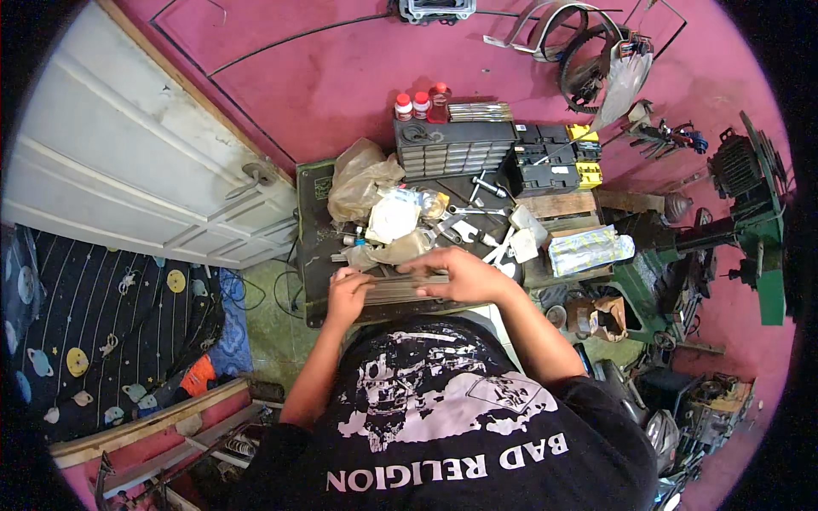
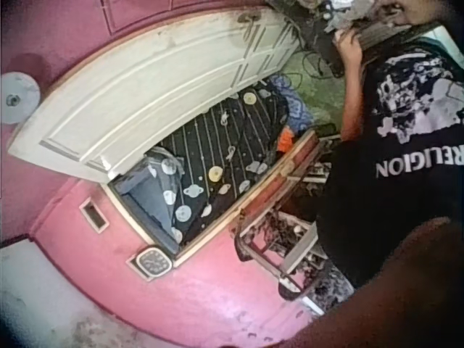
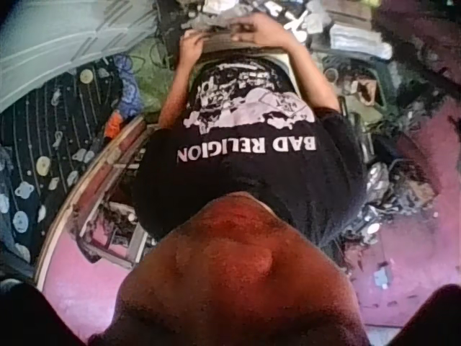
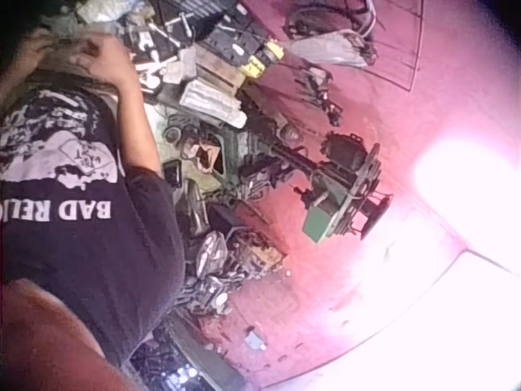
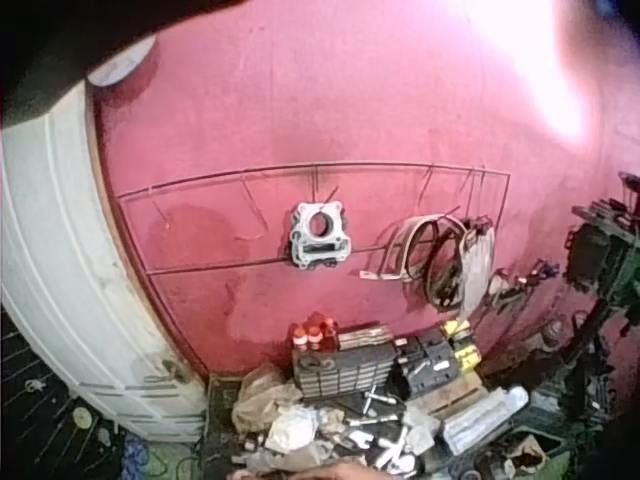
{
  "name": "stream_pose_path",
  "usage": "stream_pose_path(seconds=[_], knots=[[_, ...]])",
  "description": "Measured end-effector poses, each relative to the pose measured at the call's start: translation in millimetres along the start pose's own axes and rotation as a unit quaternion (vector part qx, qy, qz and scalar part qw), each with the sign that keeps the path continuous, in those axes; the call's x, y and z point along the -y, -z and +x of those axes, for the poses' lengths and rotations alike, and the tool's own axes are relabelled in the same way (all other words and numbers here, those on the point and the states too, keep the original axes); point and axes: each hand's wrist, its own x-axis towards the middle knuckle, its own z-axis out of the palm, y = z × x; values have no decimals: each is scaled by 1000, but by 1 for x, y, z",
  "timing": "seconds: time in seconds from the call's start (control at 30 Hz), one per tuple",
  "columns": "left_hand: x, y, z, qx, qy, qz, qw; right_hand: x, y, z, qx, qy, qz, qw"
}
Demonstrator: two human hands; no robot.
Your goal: The person organizes a cluttered workbench in a workshop. They handle a plastic bag, a metal ruler, and a plastic bag containing small parts, moving them around the table and placing them in different positions among various tools and hardware.
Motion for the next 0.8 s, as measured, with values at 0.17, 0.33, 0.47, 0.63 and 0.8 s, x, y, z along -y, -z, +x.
stream_pose_path(seconds=[0.17, 0.33, 0.47, 0.63, 0.8], knots=[[22, 51, -28, -41, 103, -132, 985, 25, -67, 71, -43, 221, -37, 974], [44, 78, -45, -89, 136, -157, 974, 12, -134, 138, -35, 237, -31, 970], [35, 107, -52, -87, 117, -83, 986, 25, -165, 161, -53, 220, -98, 969], [48, 118, -61, -126, 109, -75, 983, 38, -187, 173, -46, 212, -120, 969], [61, 120, -70, -102, 113, -70, 986, 33, -198, 174, -10, 164, -142, 976]])
